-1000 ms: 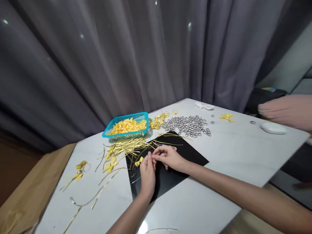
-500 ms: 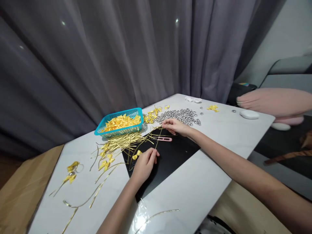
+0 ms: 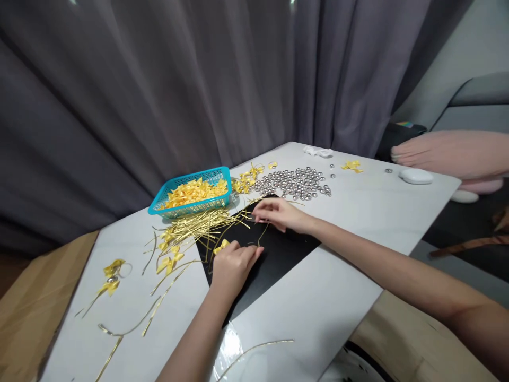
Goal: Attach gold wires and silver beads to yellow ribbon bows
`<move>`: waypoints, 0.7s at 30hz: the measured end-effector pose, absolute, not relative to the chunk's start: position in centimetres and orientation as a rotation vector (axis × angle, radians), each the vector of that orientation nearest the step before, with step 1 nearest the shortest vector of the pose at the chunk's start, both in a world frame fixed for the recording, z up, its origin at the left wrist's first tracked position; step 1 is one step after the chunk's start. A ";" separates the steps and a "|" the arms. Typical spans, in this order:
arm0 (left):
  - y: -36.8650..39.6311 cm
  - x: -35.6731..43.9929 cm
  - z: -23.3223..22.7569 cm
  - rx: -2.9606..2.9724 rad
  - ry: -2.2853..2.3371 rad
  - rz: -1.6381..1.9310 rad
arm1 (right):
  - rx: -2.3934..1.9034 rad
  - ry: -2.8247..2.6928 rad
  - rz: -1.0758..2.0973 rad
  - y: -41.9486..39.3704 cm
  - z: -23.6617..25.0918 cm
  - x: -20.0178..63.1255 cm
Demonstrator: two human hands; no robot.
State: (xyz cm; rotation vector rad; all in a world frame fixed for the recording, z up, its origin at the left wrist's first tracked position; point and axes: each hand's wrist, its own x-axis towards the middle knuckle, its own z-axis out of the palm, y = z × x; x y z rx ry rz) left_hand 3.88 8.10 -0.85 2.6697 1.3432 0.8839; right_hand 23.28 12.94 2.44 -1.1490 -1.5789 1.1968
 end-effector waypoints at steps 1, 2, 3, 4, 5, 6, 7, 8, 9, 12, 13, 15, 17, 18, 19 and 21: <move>8.1 3.9 -0.9 2.754 1.338 0.893 | -1.093 -1.732 1.329 12.4 2.4 22.8; 8.1 3.9 -1.0 2.806 1.337 0.895 | -1.050 -1.844 1.422 12.0 2.4 22.5; 8.1 3.9 -1.0 2.835 1.341 0.895 | -1.011 -1.930 1.505 11.7 2.5 22.4; 8.1 3.8 -1.1 2.848 1.345 0.888 | -0.983 -1.982 1.567 11.6 2.5 22.4; 8.2 3.7 -1.1 2.852 1.350 0.879 | -0.972 -1.993 1.608 11.6 2.6 22.6; 8.2 3.7 -1.1 2.851 1.353 0.873 | -0.968 -1.984 1.635 11.7 2.6 22.9; 8.3 3.6 -1.1 2.848 1.354 0.873 | -0.969 -1.975 1.642 11.8 2.6 23.2; 8.3 3.6 -1.1 2.846 1.353 0.879 | -0.970 -1.977 1.634 12.0 2.6 23.5; 8.3 3.6 -1.1 2.845 1.350 0.889 | -0.972 -1.995 1.613 12.2 2.6 23.8; 8.3 3.6 -1.0 2.840 1.310 0.918 | -0.994 -2.059 1.487 12.7 2.6 24.3; 8.3 3.6 -0.9 2.833 1.297 0.924 | -1.010 -2.059 1.442 12.8 2.6 24.3; 8.3 3.7 -0.8 2.811 1.272 0.923 | -1.042 -2.038 1.364 12.8 2.7 24.3; 8.3 3.7 -0.8 2.792 1.265 0.876 | -1.050 -2.024 1.317 12.7 2.7 24.2; 8.3 3.7 -0.8 2.785 1.272 0.837 | -1.042 -2.025 1.304 12.6 2.7 24.0; 8.3 3.7 -0.8 2.785 1.288 0.786 | -1.030 -2.030 1.292 12.5 2.7 23.9; 8.2 3.7 -0.9 2.772 1.341 0.715 | -1.012 -2.058 1.249 12.2 2.5 23.6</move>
